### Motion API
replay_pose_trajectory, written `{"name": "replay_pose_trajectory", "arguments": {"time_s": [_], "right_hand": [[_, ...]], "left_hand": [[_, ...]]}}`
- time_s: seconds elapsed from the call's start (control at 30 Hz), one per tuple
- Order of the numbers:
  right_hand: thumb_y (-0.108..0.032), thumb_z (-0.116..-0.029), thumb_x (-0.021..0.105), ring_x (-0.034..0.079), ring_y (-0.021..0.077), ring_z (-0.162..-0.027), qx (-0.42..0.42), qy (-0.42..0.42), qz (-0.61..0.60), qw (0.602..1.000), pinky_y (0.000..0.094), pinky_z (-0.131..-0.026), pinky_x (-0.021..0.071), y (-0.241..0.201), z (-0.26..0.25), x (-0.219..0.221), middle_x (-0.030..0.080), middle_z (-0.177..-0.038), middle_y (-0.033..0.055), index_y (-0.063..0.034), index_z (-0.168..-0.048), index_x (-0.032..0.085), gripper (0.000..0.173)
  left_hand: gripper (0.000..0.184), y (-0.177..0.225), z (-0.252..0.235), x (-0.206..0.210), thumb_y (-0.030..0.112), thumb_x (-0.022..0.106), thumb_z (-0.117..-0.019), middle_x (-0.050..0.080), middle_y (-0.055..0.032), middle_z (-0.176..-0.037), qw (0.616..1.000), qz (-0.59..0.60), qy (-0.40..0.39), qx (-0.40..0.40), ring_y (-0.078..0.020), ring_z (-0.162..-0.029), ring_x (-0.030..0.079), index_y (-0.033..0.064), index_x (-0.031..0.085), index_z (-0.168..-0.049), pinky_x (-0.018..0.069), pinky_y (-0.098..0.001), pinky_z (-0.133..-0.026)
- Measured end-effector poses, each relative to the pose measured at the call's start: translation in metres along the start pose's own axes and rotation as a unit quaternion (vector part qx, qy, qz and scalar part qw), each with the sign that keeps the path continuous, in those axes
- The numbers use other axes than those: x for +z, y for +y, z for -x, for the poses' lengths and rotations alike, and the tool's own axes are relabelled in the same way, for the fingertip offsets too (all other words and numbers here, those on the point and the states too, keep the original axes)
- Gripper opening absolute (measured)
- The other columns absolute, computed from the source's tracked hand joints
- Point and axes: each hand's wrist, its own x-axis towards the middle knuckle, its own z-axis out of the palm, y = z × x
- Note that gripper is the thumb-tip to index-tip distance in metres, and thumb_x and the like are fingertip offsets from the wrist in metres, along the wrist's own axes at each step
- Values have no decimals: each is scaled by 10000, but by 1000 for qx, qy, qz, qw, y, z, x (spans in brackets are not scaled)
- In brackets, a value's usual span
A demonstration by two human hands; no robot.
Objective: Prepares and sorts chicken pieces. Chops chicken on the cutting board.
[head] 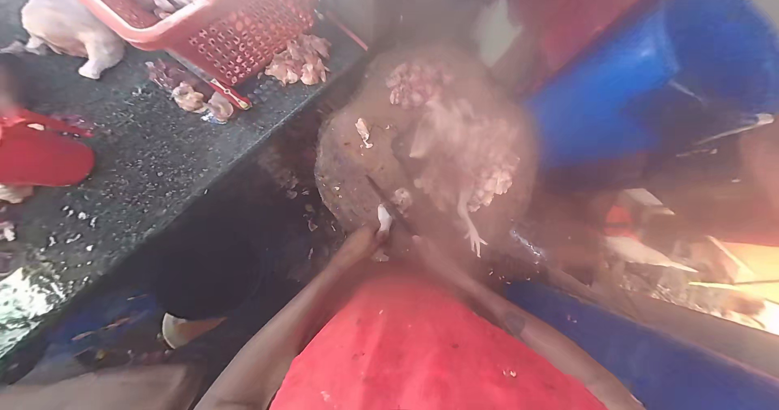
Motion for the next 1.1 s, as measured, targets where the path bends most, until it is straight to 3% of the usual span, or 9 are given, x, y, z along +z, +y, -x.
{"name": "replay_pose_trajectory", "arguments": {"time_s": [0.1, 0.2, 0.3, 0.5, 0.63, 0.77, 0.83, 0.93, 1.1], "right_hand": [[-479, -1112, 288, 652, 275, -915, 16, 23, -8, 1000, 494, -868, 534, -17, 12, -19, 658, -1004, 169, -7, -1244, 615, 589], [-600, -1060, 322, 489, 74, -594, -189, 115, -98, 970, 282, -563, 459, -57, 38, -34, 506, -722, -22, -54, -1083, 619, 622], [-764, -981, 260, 516, -1, -630, -352, 166, -133, 912, 214, -577, 480, -79, 44, -23, 540, -741, -42, -70, -1008, 614, 779], [-505, -1110, 276, 662, 328, -1032, 11, -35, 47, 998, 561, -944, 509, -4, -9, -3, 670, -1093, 211, -16, -1273, 613, 616], [-477, -1111, 307, 654, 285, -920, 12, 38, 30, 999, 502, -871, 527, -29, 14, -32, 656, -995, 172, -8, -1246, 612, 576], [-658, -1043, 289, 505, 67, -599, -215, 143, -71, 964, 283, -573, 479, -57, 28, -29, 522, -715, -16, -34, -1083, 628, 711], [-602, -1060, 302, 570, 116, -660, -221, 137, -43, 965, 322, -635, 525, -47, 28, -12, 595, -771, 54, 11, -1127, 646, 707], [-477, -1116, 271, 668, 291, -960, -14, -25, 9, 1000, 510, -900, 531, -10, 4, -2, 676, -1039, 191, -7, -1283, 609, 602], [-480, -1113, 289, 674, 328, -985, 43, 34, 18, 998, 545, -925, 528, 11, -1, -18, 681, -1051, 218, 24, -1224, 644, 626]], "left_hand": [[464, 5, 12, -16, 480, 480, -1052, 702, -191, -1206, 986, -159, 46, -13, -416, -1148, 657, 183, 619, -1381, 468, -680, -981], [463, -2, 7, -28, 498, 619, -979, 722, -166, -1170, 969, -214, 121, -18, -385, -1177, 638, 153, 683, -1280, 336, -654, -1118], [445, -1, 7, -33, 455, 667, -958, 728, -170, -1141, 963, -218, 157, -19, -380, -1168, 642, 105, 697, -1232, 300, -664, -1136], [461, -4, 13, -32, 468, 632, -978, 708, -167, -1206, 961, -234, 146, -16, -380, -1190, 628, 108, 685, -1261, 328, -664, -1097], [475, -6, 4, -25, 434, 686, -957, 687, -167, -1258, 980, -115, 159, 46, -385, -1247, 598, 109, 678, -1302, 354, -665, -1117], [320, -7, -17, -17, 349, 639, -996, 702, -180, -1163, 974, -126, 184, 25, -381, -1153, 645, 95, 712, -1177, 483, -601, -1019], [302, -7, -16, -10, 309, 620, -1014, 701, -200, -1149, 977, -129, 169, 27, -393, -1130, 656, 68, 705, -1175, 500, -607, -995], [350, -6, -11, -10, 300, 603, -1024, 664, -214, -1267, 977, -139, 162, 29, -411, -1212, 622, 46, 679, -1253, 473, -612, -1040], [273, 2, 14, -29, 198, 675, -983, 601, -158, -1311, 972, 129, 176, 87, -228, -1074, 666, 82, 654, -1229, 578, -408, -916]]}}
